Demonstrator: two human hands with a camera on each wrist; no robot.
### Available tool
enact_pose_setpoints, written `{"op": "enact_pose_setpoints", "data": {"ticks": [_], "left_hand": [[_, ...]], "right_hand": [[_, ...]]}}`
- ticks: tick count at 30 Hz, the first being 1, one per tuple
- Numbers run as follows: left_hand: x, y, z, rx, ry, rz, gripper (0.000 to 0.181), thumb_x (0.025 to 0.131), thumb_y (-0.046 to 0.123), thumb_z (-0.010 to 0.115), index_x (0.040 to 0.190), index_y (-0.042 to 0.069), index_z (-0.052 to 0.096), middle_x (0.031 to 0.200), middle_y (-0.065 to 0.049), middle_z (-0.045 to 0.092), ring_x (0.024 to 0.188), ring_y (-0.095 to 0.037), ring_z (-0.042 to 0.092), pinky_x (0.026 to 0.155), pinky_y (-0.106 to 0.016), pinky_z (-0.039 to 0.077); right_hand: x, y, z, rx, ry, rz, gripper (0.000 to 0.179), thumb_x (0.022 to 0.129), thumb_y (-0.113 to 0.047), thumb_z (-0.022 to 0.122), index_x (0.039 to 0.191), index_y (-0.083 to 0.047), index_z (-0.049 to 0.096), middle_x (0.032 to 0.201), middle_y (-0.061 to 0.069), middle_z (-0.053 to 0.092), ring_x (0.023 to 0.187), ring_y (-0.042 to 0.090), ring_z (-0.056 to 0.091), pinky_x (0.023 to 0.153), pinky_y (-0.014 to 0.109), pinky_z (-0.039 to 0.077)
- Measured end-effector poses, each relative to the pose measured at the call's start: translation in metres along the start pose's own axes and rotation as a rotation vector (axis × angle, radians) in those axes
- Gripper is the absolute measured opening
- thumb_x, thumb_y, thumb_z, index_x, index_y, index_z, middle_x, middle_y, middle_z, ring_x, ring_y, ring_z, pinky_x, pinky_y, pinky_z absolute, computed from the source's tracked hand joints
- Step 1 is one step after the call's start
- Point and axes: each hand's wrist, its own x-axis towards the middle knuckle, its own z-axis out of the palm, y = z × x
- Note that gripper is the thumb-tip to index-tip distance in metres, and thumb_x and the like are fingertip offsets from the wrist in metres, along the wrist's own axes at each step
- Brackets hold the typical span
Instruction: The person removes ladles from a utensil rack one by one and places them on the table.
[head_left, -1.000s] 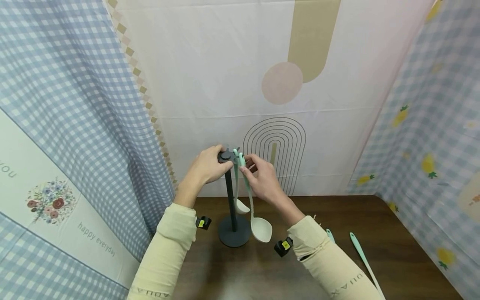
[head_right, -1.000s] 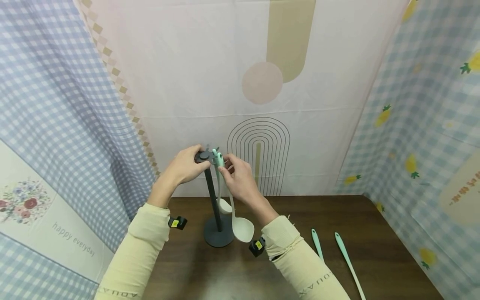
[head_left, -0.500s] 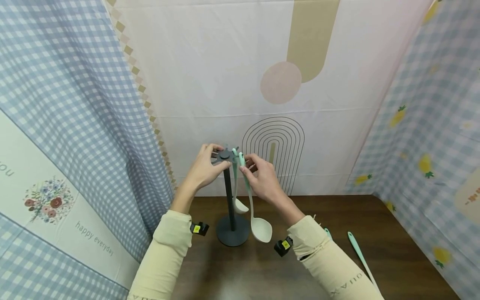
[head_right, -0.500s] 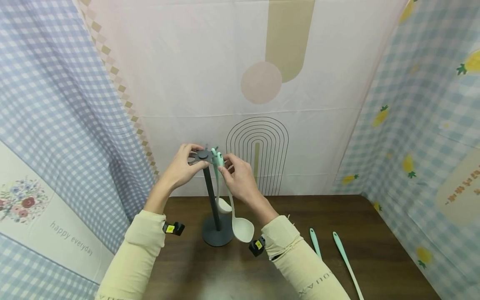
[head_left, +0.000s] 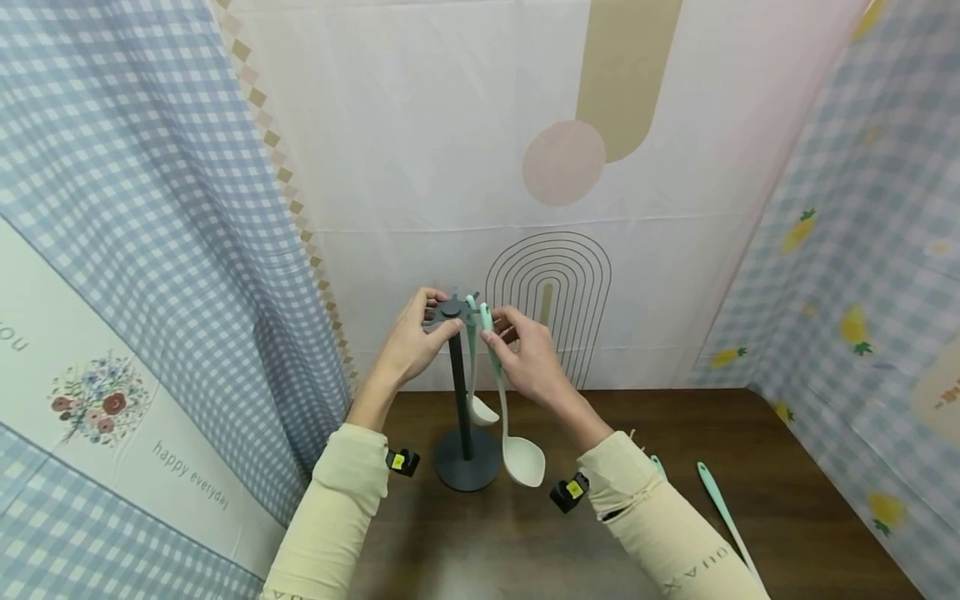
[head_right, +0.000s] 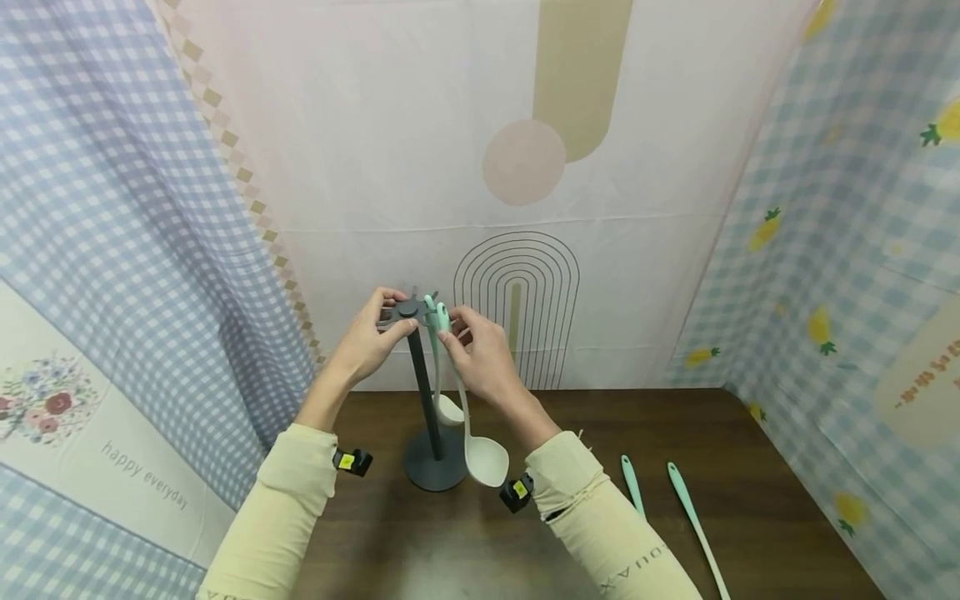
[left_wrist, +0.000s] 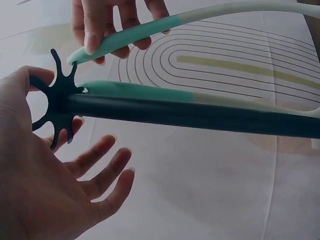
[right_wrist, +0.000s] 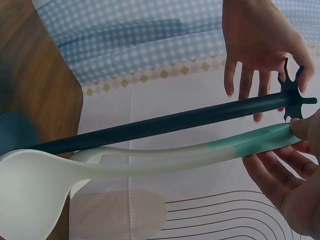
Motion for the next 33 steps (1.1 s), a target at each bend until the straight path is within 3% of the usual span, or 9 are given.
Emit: {"op": "enact_pose_setpoints", "data": {"ticks": [12, 33], "left_hand": [[0.002, 0.001, -0.003, 0.029, -0.051, -0.015, 0.047, 0.101, 0.044, 0.061, 0.140, 0.021, 0.047, 0.146, -0.015, 0.051, 0.139, -0.042, 0.048, 0.104, -0.066, 0.045], [0.002, 0.000, -0.002, -0.037, -0.068, -0.017, 0.047, 0.101, 0.039, 0.061, 0.140, 0.019, 0.044, 0.143, -0.013, 0.050, 0.139, -0.043, 0.050, 0.102, -0.063, 0.048]], "right_hand": [[-0.001, 0.000, -0.004, 0.008, 0.020, -0.014, 0.023, 0.106, -0.019, 0.067, 0.127, -0.010, 0.067, 0.102, 0.006, 0.069, 0.093, 0.024, 0.069, 0.069, 0.040, 0.059], [-0.005, 0.002, -0.011, -0.020, 0.029, -0.034, 0.024, 0.105, -0.020, 0.067, 0.127, -0.011, 0.067, 0.101, 0.005, 0.069, 0.090, 0.022, 0.068, 0.064, 0.037, 0.058]]}}
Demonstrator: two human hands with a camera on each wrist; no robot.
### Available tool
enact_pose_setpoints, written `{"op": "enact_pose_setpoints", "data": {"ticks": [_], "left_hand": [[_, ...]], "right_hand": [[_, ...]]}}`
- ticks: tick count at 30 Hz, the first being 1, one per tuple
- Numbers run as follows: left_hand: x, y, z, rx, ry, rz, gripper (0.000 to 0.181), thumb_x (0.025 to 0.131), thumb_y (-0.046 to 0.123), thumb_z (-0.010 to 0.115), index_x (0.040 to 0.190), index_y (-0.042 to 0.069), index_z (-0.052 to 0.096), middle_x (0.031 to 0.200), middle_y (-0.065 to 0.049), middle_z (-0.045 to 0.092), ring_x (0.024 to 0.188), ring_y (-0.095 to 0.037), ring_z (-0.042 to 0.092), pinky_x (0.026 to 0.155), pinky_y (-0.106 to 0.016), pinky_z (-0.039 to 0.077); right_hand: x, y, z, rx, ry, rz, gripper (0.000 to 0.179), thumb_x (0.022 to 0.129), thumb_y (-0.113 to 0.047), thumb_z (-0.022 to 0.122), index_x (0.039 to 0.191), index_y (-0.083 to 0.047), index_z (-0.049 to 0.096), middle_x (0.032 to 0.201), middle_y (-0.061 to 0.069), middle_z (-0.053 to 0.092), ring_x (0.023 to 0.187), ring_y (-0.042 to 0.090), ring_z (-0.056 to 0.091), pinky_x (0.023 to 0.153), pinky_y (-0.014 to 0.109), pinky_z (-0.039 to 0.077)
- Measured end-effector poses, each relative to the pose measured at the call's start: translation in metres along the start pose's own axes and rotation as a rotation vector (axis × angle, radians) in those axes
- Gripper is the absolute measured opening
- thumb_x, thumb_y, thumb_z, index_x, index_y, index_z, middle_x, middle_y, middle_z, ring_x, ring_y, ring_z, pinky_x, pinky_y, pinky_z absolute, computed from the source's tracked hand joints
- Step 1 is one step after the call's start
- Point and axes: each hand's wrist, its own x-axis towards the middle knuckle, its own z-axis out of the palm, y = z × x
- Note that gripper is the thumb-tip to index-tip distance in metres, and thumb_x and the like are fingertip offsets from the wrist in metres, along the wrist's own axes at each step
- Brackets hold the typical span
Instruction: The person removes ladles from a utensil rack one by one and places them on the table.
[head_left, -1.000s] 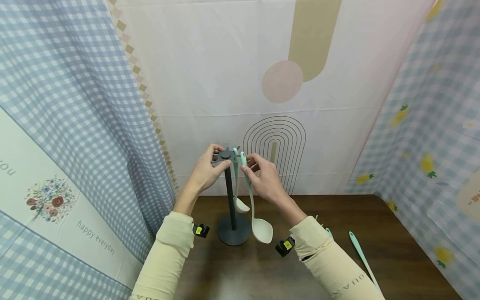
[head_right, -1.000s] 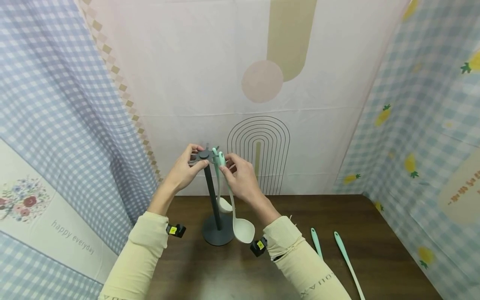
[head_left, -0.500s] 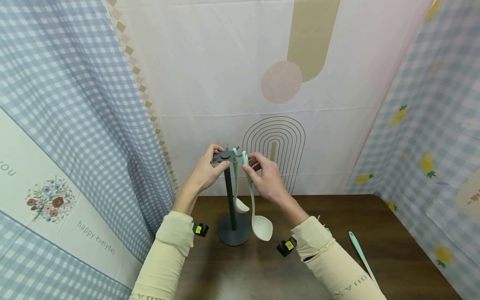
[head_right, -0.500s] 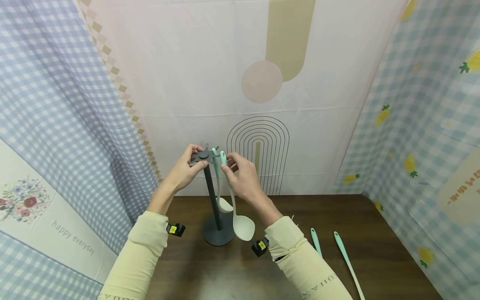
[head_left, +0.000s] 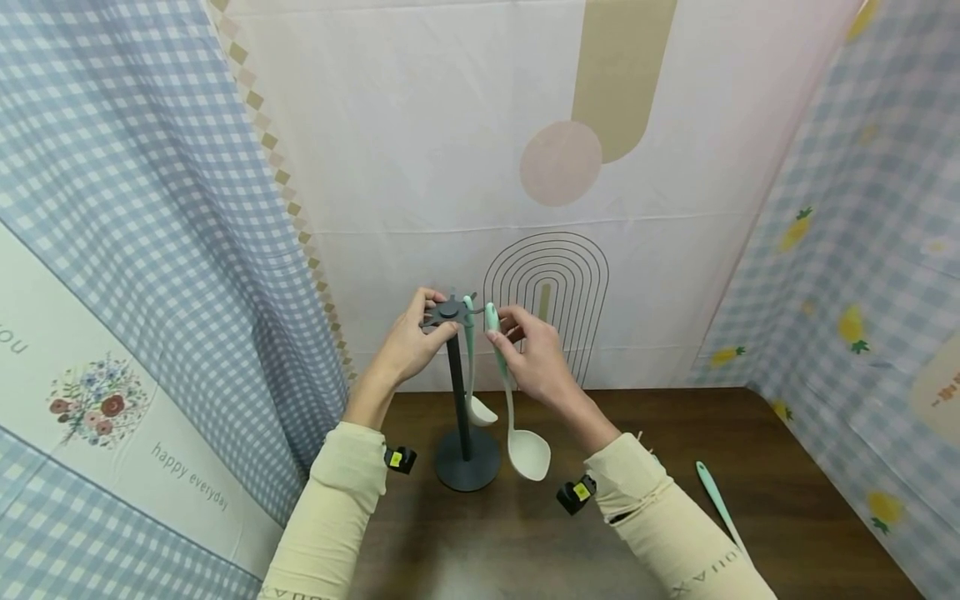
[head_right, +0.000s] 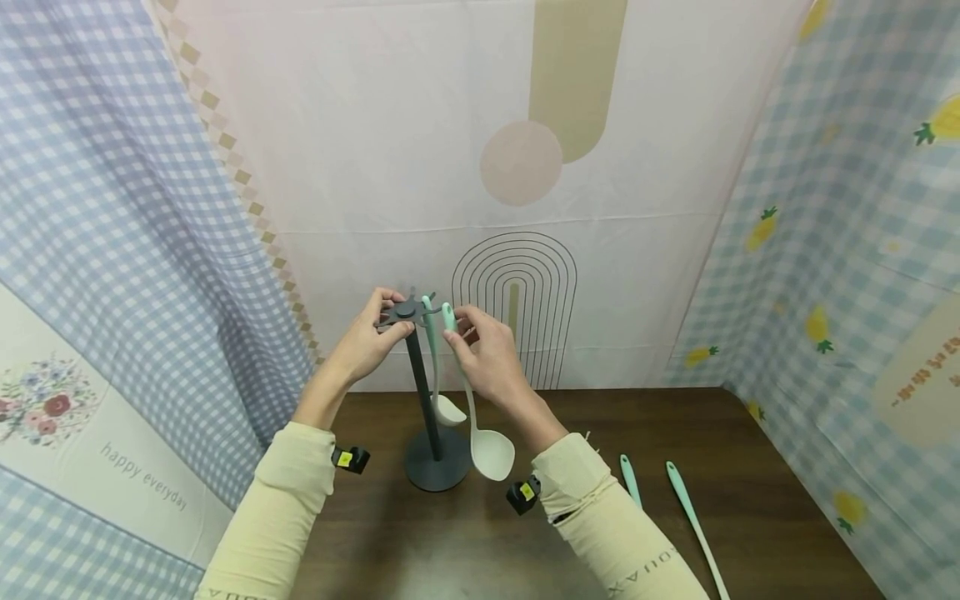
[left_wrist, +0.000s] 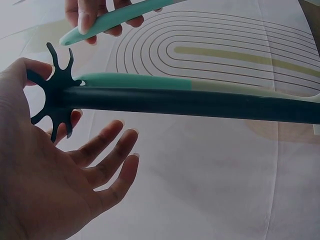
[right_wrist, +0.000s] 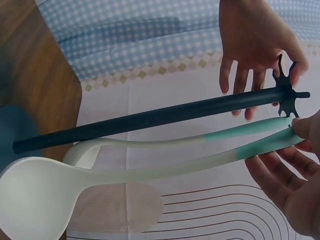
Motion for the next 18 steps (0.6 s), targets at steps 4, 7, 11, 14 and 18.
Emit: {"op": "enact_pose_setpoints", "data": {"ticks": [4, 7, 11, 14, 18], "left_hand": [[0.0005, -0.0010, 0.0000, 0.001, 0.001, 0.004, 0.047, 0.101, 0.038, 0.061, 0.140, 0.019, 0.044, 0.142, -0.013, 0.050, 0.139, -0.043, 0.050, 0.102, -0.063, 0.048], [0.0010, -0.0006, 0.0002, 0.000, 0.003, 0.009, 0.048, 0.101, 0.038, 0.061, 0.141, 0.018, 0.044, 0.141, -0.013, 0.050, 0.139, -0.043, 0.050, 0.101, -0.062, 0.048], [0.0018, -0.0009, 0.0004, -0.002, 0.005, 0.012, 0.047, 0.101, 0.038, 0.061, 0.140, 0.018, 0.044, 0.139, -0.013, 0.051, 0.137, -0.042, 0.052, 0.102, -0.062, 0.048], [0.0014, -0.0011, 0.0006, -0.007, 0.003, 0.014, 0.047, 0.101, 0.037, 0.061, 0.140, 0.018, 0.044, 0.139, -0.013, 0.051, 0.135, -0.041, 0.054, 0.101, -0.061, 0.048], [0.0005, -0.0012, 0.0009, -0.009, -0.001, 0.011, 0.047, 0.101, 0.037, 0.061, 0.140, 0.018, 0.043, 0.140, -0.013, 0.050, 0.135, -0.041, 0.054, 0.099, -0.060, 0.049]], "right_hand": [[-0.0006, 0.0000, -0.0016, 0.003, 0.000, 0.012, 0.023, 0.105, -0.020, 0.068, 0.126, -0.012, 0.068, 0.101, 0.005, 0.069, 0.091, 0.022, 0.068, 0.063, 0.037, 0.058], [-0.0010, 0.0008, -0.0037, 0.008, -0.001, 0.014, 0.022, 0.105, -0.020, 0.068, 0.125, -0.012, 0.068, 0.101, 0.005, 0.068, 0.092, 0.023, 0.068, 0.063, 0.038, 0.058], [-0.0015, 0.0027, -0.0060, 0.000, 0.008, 0.011, 0.021, 0.105, -0.021, 0.069, 0.124, -0.012, 0.068, 0.101, 0.004, 0.068, 0.092, 0.025, 0.069, 0.064, 0.039, 0.058], [-0.0018, 0.0036, -0.0069, -0.010, 0.013, 0.008, 0.022, 0.104, -0.021, 0.069, 0.124, -0.013, 0.068, 0.101, 0.004, 0.069, 0.091, 0.024, 0.068, 0.064, 0.039, 0.058], [-0.0027, 0.0044, -0.0074, -0.007, 0.013, 0.008, 0.022, 0.104, -0.020, 0.069, 0.125, -0.012, 0.068, 0.101, 0.004, 0.069, 0.090, 0.022, 0.068, 0.065, 0.039, 0.058]]}}
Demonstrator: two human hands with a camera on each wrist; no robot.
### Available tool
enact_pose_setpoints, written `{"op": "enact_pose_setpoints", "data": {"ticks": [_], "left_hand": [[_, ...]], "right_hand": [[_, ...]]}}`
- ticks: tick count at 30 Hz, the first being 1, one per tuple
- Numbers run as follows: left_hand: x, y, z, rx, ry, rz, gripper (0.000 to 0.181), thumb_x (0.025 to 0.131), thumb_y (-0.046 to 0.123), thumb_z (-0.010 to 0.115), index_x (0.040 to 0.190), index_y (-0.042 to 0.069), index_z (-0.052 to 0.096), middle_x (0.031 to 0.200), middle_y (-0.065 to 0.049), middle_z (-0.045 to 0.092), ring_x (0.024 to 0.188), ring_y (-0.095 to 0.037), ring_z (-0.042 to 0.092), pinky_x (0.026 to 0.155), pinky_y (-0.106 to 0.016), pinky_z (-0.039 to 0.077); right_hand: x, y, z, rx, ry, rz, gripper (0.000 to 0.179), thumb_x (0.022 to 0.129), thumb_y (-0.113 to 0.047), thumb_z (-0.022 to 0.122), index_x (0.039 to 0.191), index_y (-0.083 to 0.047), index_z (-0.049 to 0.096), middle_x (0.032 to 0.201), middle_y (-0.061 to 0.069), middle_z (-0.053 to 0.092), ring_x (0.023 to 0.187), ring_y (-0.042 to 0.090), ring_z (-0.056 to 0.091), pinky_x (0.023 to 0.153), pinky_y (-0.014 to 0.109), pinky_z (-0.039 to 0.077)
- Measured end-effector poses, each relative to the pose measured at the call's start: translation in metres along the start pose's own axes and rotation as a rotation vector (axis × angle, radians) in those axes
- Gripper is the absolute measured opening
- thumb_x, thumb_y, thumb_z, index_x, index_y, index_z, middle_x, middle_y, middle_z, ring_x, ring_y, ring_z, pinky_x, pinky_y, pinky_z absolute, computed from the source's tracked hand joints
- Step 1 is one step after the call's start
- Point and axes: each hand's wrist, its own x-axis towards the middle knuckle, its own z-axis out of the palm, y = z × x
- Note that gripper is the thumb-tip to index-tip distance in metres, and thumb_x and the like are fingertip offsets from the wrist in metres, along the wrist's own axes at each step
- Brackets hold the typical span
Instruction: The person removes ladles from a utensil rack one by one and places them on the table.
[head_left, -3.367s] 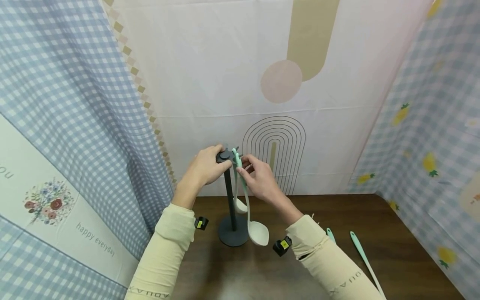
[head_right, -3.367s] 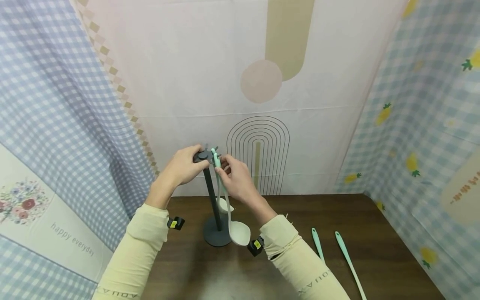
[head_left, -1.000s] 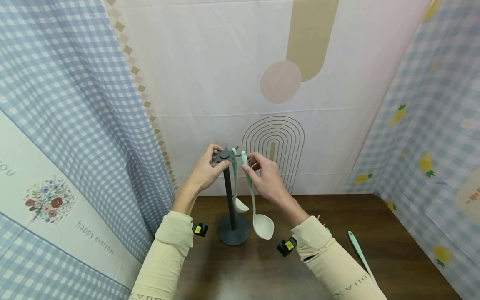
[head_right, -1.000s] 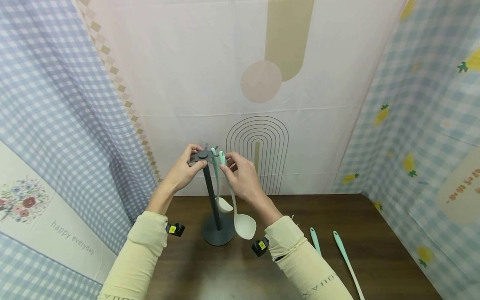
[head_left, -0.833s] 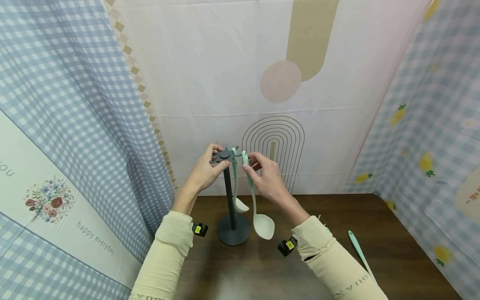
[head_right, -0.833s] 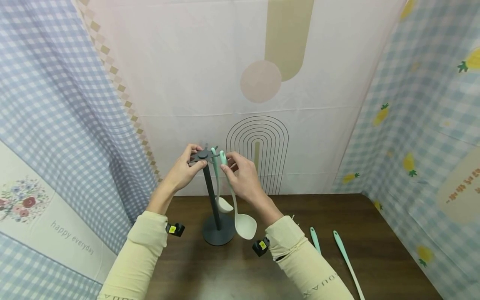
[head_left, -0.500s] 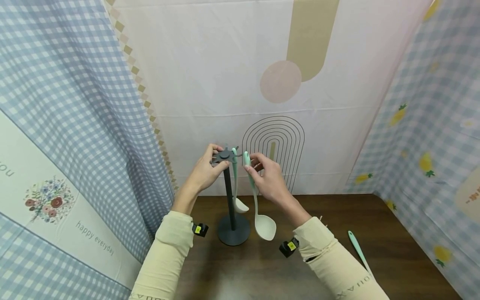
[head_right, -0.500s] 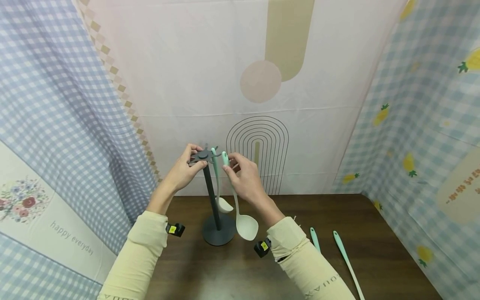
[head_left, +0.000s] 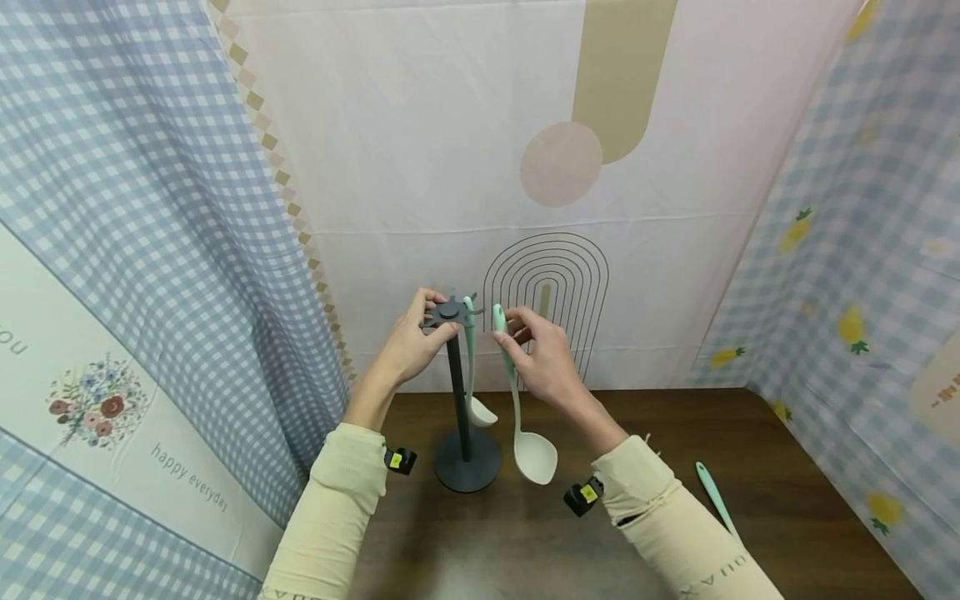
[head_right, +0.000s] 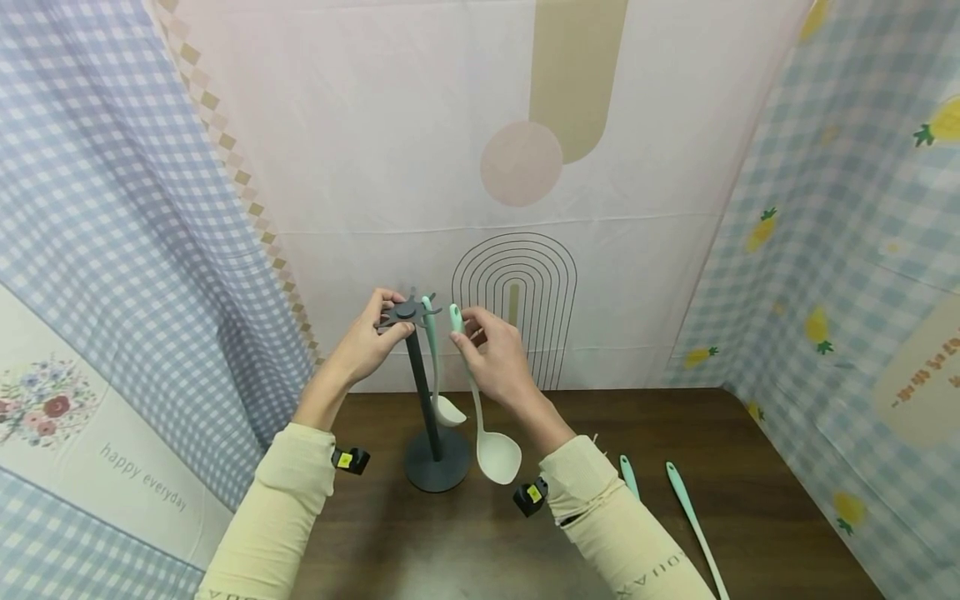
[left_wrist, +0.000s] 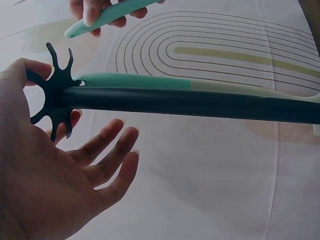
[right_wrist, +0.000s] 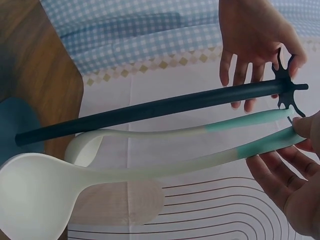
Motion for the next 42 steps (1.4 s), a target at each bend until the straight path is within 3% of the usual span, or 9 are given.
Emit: {"op": "enact_pose_setpoints", "data": {"ticks": [42], "left_hand": [[-0.0009, 0.0003, 0.0013, -0.009, 0.007, -0.009, 0.046, 0.101, 0.037, 0.060, 0.140, 0.019, 0.042, 0.141, -0.014, 0.049, 0.129, -0.041, 0.055, 0.093, -0.057, 0.050]], "right_hand": [[-0.0026, 0.0080, -0.0030, -0.010, 0.011, 0.031, 0.024, 0.103, -0.020, 0.072, 0.124, -0.010, 0.070, 0.098, 0.005, 0.070, 0.090, 0.022, 0.069, 0.068, 0.039, 0.057]]}}
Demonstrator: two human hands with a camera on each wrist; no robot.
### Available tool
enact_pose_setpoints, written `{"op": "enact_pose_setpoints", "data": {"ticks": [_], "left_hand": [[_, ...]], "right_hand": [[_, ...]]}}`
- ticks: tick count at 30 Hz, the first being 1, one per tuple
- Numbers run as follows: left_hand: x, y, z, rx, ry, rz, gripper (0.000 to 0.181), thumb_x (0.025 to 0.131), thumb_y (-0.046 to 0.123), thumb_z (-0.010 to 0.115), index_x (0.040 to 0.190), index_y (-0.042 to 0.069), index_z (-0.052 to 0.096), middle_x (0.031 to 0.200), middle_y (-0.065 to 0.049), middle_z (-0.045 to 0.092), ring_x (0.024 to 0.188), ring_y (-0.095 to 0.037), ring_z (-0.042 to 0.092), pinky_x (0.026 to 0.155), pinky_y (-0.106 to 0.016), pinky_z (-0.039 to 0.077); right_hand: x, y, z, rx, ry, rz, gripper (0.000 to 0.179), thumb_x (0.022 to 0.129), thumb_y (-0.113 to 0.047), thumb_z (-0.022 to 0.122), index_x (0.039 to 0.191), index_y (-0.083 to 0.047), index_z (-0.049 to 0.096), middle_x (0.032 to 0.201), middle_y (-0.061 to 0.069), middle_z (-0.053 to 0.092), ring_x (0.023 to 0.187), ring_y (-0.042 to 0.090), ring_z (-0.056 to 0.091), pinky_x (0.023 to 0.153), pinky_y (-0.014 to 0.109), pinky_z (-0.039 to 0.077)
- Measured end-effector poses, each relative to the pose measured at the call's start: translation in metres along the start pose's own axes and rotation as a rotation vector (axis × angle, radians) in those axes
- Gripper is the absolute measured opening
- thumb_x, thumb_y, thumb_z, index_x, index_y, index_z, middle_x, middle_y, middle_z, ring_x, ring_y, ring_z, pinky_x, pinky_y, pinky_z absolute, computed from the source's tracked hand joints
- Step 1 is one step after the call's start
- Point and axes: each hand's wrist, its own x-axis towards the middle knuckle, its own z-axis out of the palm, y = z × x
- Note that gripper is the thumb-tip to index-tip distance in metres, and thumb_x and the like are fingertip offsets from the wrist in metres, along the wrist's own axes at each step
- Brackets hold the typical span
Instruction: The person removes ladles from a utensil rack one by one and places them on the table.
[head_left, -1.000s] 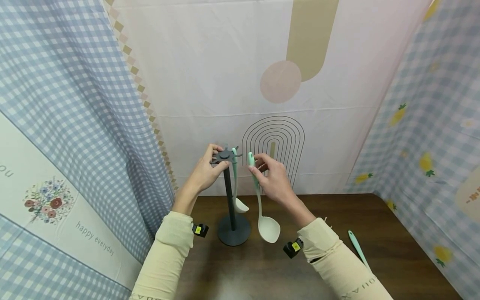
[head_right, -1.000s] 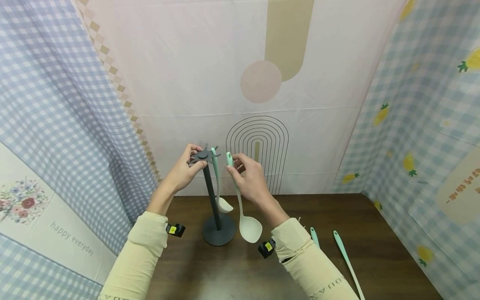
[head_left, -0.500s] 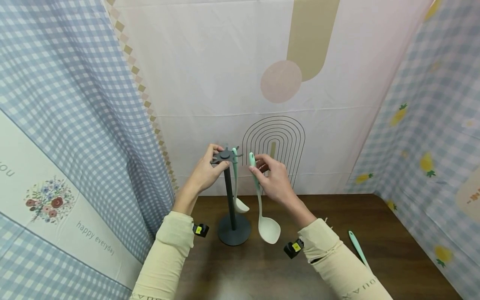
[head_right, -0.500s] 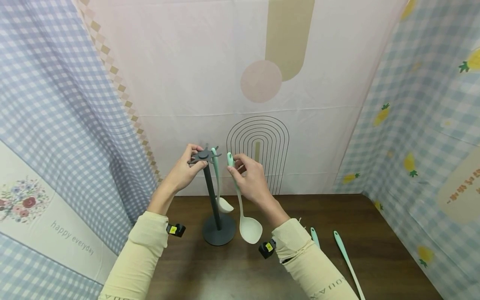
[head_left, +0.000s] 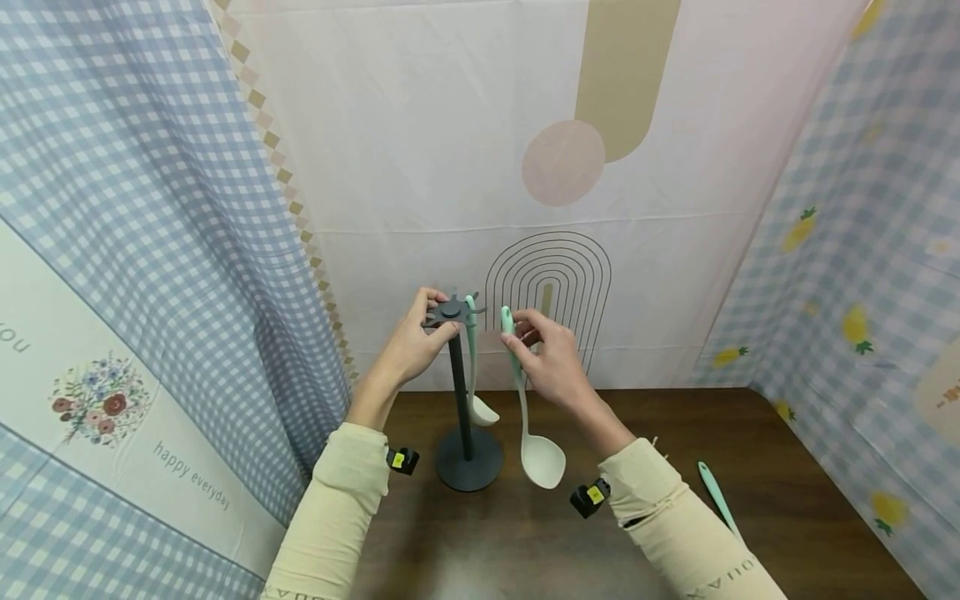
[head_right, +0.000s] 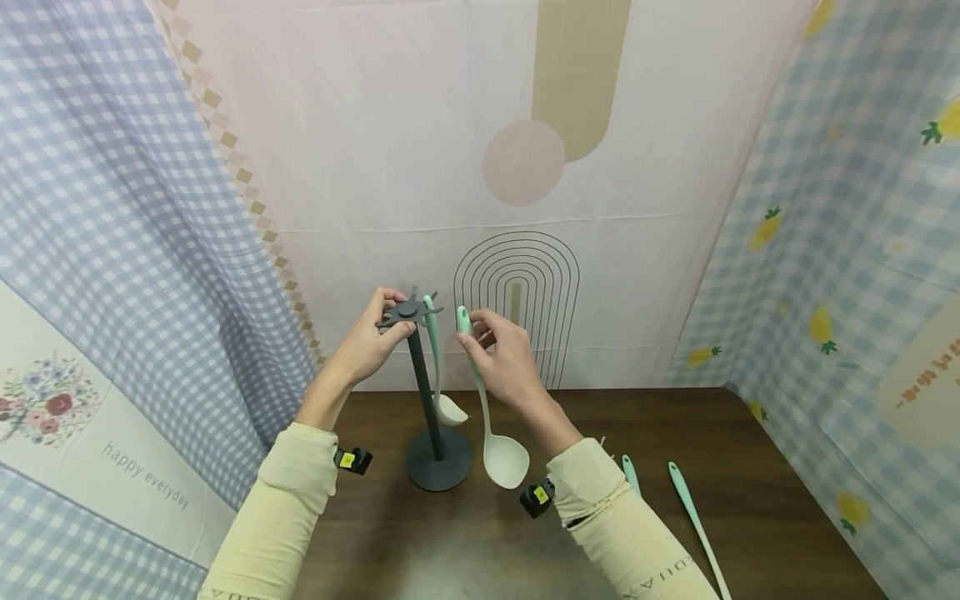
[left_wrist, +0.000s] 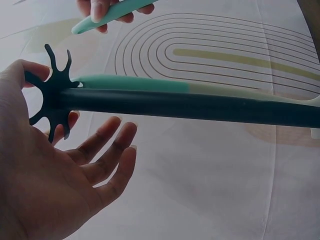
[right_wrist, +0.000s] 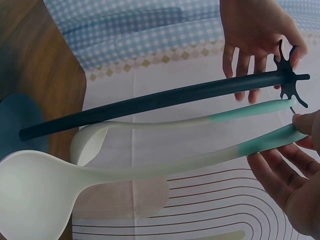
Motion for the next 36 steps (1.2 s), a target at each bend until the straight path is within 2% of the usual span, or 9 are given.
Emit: {"op": "enact_pose_setpoints", "data": {"ticks": [14, 24, 36], "left_hand": [[0.000, 0.000, 0.001, -0.026, -0.002, 0.010, 0.046, 0.102, 0.034, 0.059, 0.141, 0.017, 0.042, 0.141, -0.016, 0.048, 0.130, -0.042, 0.055, 0.096, -0.059, 0.049], [0.001, -0.001, 0.000, -0.039, -0.006, -0.002, 0.045, 0.102, 0.033, 0.059, 0.141, 0.018, 0.042, 0.143, -0.015, 0.046, 0.124, -0.038, 0.058, 0.091, -0.053, 0.050], [0.002, -0.002, 0.000, -0.047, -0.003, 0.005, 0.044, 0.101, 0.031, 0.059, 0.140, 0.017, 0.042, 0.142, -0.016, 0.046, 0.120, -0.038, 0.058, 0.089, -0.051, 0.049]], "right_hand": [[-0.002, 0.005, -0.001, 0.006, 0.001, -0.003, 0.024, 0.102, -0.019, 0.072, 0.123, -0.009, 0.071, 0.098, 0.006, 0.070, 0.090, 0.023, 0.069, 0.068, 0.039, 0.057], [-0.006, 0.008, -0.003, 0.015, 0.000, 0.022, 0.024, 0.102, -0.020, 0.073, 0.123, -0.010, 0.071, 0.098, 0.006, 0.069, 0.090, 0.023, 0.069, 0.068, 0.039, 0.057], [-0.009, 0.015, -0.004, 0.016, 0.000, 0.025, 0.024, 0.102, -0.020, 0.073, 0.123, -0.009, 0.072, 0.096, 0.006, 0.070, 0.086, 0.023, 0.068, 0.065, 0.036, 0.056]]}}
